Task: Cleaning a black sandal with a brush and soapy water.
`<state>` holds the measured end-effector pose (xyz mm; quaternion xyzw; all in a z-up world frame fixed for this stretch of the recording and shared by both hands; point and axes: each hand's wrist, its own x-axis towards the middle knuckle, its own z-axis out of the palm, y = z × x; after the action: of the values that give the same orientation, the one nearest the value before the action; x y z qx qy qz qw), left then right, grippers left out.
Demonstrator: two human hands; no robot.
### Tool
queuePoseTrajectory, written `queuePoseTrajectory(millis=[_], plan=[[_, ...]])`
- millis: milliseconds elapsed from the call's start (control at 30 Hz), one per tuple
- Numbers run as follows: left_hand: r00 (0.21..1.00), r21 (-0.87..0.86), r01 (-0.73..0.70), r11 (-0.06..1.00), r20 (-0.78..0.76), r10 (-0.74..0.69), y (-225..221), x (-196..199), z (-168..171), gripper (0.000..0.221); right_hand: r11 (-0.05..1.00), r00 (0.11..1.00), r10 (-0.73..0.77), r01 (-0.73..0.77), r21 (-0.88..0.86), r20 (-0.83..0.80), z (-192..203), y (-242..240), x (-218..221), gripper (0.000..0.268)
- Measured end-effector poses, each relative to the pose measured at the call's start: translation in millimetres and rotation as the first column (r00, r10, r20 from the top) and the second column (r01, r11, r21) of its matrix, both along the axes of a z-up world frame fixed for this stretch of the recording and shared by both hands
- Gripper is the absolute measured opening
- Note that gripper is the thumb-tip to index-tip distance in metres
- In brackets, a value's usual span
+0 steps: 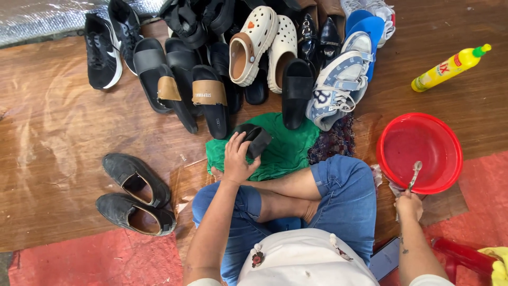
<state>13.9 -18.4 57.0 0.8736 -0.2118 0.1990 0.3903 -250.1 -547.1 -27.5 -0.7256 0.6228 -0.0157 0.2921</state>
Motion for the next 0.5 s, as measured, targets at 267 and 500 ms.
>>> queuePoseTrajectory(millis=[267,500], plan=[[0.961,-0.148,-0.18,0.972,-0.237,0.142,15.6,5.7,-24.2,0.047,0.919,0.995,0.086,-0.099,-0.382,-0.049,-2.5,-4.3,6.2,0.035],[0.928,-0.136,-0.225,0.965,-0.332,0.17,19.9,3.9,-18.3,0.046,0.923,0.991,0.1,-0.126,-0.365,-0.089,-17.2,-2.9,-17.4,0.039]])
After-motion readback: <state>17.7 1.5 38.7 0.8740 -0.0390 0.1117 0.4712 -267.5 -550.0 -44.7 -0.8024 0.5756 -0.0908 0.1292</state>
